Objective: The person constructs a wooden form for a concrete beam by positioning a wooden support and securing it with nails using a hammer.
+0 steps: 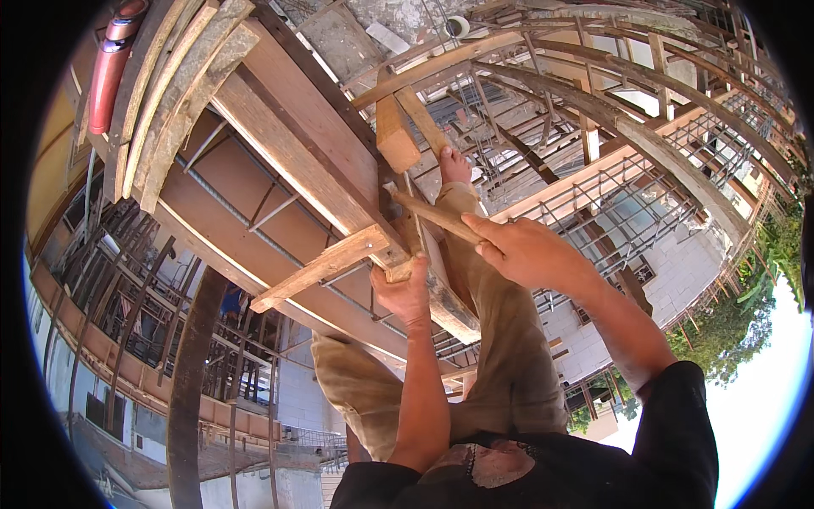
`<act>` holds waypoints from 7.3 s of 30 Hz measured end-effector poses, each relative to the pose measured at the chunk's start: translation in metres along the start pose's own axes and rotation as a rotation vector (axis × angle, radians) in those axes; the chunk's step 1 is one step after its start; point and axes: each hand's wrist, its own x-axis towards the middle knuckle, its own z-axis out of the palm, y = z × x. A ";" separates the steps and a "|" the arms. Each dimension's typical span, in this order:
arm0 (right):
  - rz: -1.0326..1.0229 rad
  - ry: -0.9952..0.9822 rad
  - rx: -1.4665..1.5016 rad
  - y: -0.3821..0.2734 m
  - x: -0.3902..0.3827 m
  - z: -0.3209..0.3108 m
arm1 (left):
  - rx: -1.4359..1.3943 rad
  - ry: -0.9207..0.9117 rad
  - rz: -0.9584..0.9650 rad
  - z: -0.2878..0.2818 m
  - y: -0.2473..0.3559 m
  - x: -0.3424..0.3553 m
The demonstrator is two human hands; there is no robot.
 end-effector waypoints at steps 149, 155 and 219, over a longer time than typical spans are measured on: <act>0.047 0.189 -0.349 -0.093 0.148 0.024 | -1.459 -0.397 -0.909 0.172 -0.017 0.017; 0.060 0.218 -0.385 -0.094 0.173 0.043 | -1.441 -0.436 -0.940 0.152 -0.015 0.000; 0.114 0.364 0.001 -0.086 0.143 0.038 | -1.461 -0.081 -0.862 0.166 -0.001 0.100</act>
